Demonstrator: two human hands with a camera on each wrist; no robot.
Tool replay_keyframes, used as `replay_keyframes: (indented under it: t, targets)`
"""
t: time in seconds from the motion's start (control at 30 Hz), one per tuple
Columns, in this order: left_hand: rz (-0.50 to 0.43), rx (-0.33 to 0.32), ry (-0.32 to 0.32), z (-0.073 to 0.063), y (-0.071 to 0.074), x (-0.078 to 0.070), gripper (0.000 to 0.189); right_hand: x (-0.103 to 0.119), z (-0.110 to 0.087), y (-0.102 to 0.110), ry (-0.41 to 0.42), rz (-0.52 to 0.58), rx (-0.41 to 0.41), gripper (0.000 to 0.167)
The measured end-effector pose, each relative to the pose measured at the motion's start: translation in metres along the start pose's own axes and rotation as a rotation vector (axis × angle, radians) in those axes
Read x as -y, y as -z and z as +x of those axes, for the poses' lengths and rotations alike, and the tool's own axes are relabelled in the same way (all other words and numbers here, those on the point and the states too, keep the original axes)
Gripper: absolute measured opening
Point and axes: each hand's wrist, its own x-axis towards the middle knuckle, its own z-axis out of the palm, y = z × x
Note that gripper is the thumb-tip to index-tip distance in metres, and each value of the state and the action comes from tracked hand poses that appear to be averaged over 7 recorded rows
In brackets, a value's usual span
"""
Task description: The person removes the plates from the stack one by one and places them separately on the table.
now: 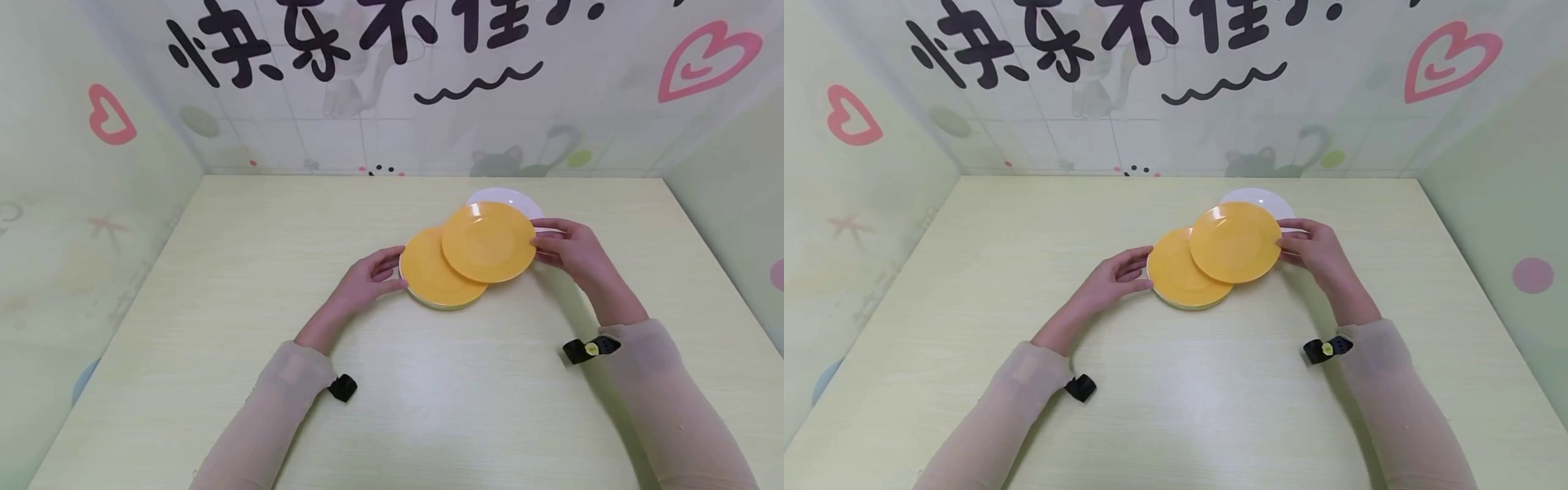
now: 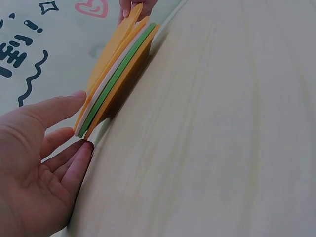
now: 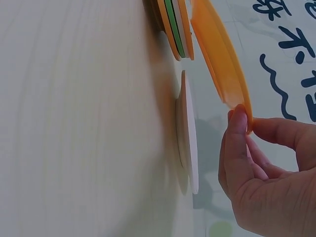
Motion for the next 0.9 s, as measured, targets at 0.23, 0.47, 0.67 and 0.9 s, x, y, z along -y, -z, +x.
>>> replay_keyframes:
  t: [0.23, 0.47, 0.67, 0.9]
  targets:
    - [0.003, 0.001, 0.005, 0.002, 0.002, 0.000, 0.066, 0.002, -0.002, 0.005, 0.002, 0.100, -0.014, 0.039]
    - [0.004, 0.011, -0.001, 0.003, 0.005, -0.001, 0.066, 0.002, -0.005, 0.011, 0.012, 0.168, -0.036, 0.030]
    - [0.002, 0.023, 0.008, 0.004, 0.009, -0.004, 0.066, 0.003, -0.010, 0.015, 0.010, 0.196, -0.069, 0.032]
    - [0.003, 0.039, 0.011, 0.005, 0.014, -0.004, 0.066, 0.002, -0.016, 0.021, 0.023, 0.288, -0.097, 0.024]
